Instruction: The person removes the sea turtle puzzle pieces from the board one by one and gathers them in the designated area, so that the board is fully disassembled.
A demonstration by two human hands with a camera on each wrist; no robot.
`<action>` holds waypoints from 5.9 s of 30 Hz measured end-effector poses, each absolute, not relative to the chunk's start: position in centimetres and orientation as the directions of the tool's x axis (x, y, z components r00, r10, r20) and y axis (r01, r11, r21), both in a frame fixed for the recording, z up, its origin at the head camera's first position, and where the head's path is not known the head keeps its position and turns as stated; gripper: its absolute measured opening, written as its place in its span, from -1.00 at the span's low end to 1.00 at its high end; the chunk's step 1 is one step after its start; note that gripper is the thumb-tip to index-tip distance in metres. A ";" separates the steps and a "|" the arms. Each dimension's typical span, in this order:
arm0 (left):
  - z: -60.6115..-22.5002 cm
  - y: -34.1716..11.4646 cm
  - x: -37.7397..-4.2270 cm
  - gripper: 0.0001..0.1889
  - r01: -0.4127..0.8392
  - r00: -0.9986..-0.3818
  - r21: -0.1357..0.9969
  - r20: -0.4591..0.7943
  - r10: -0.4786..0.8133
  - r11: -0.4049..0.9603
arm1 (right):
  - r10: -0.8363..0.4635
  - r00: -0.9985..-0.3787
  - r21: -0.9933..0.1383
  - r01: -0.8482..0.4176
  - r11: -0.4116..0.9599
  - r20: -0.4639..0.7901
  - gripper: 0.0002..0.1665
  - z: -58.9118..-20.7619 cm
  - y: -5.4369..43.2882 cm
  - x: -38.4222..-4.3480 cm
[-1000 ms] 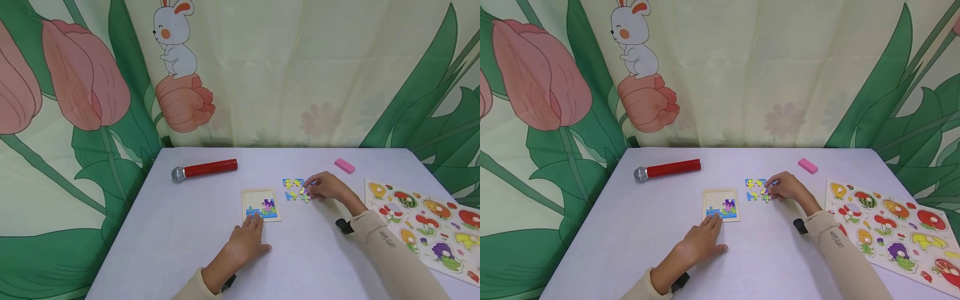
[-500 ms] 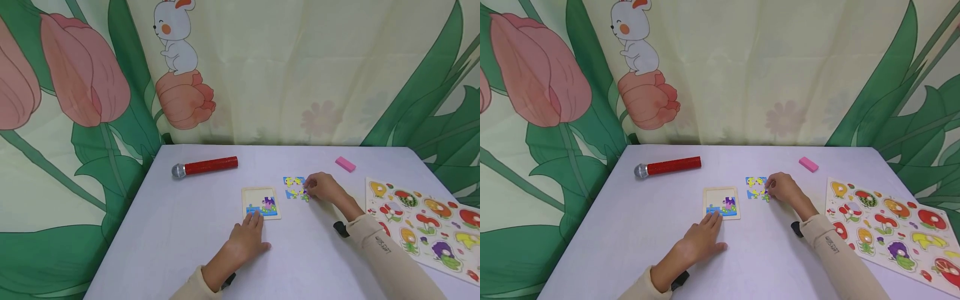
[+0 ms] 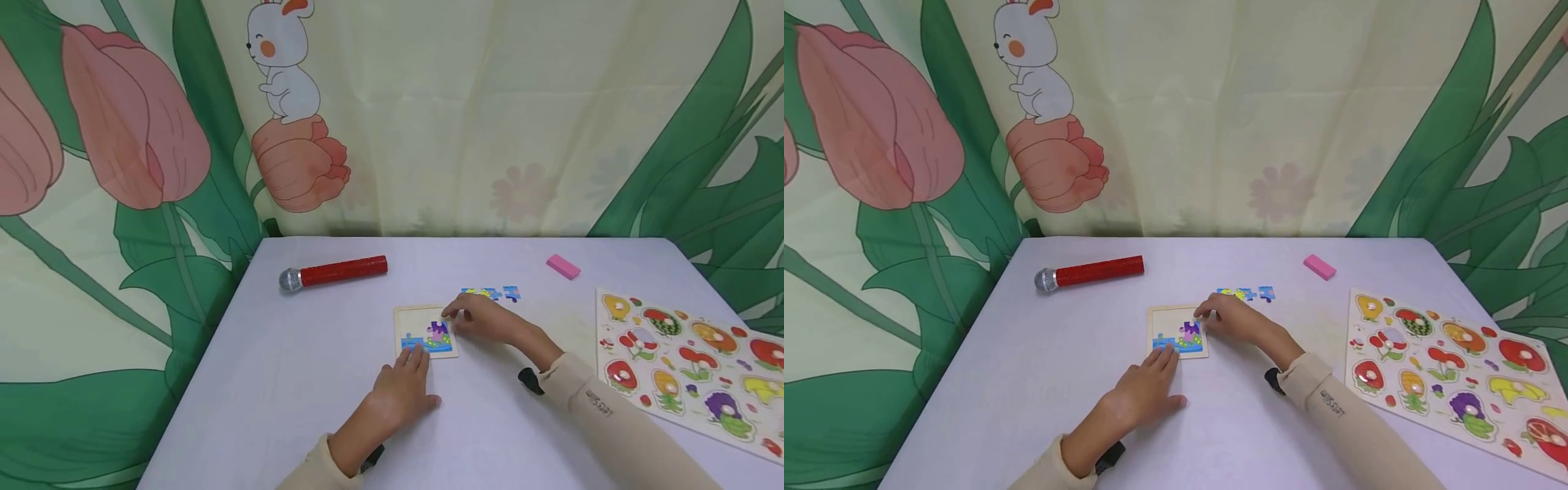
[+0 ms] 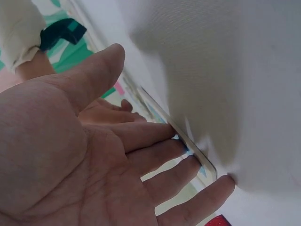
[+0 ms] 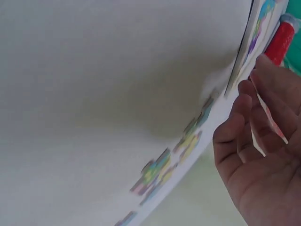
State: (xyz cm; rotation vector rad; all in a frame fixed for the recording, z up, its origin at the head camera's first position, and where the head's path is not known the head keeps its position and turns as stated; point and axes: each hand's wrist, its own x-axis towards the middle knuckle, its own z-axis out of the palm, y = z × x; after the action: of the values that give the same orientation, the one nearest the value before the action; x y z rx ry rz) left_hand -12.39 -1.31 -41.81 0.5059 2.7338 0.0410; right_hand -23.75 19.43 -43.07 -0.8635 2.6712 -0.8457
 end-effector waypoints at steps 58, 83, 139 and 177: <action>-41.8 -1.6 -12.3 -0.17 0.343 -0.869 0.136 -0.330 0.369 0.929 | -0.223 -0.919 -0.641 0.040 0.766 -0.324 -0.77 -41.7 30.5 -24.6; -41.7 -1.8 -12.3 -0.19 0.361 -0.872 0.110 -0.312 0.377 0.926 | -0.472 -0.881 -0.576 -0.366 0.731 -0.039 -0.81 -41.7 19.6 -23.1; -43.1 -9.2 -22.0 0.00 0.305 -0.837 0.421 -0.309 0.451 0.854 | -0.523 -0.837 -0.556 -0.360 0.750 -0.164 -0.76 -42.1 13.9 -22.0; -42.4 -9.0 -21.7 -0.19 0.367 -0.804 0.379 -0.329 0.494 0.850 | -0.578 -0.814 -0.678 -0.395 0.620 -0.055 -0.69 -43.5 11.4 -21.4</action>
State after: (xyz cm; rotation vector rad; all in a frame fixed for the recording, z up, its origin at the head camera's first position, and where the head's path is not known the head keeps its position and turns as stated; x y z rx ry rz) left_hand -21.66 -9.04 -42.43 0.6374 2.6045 0.4169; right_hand -21.39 11.37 -43.49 -0.7920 2.5777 -0.9835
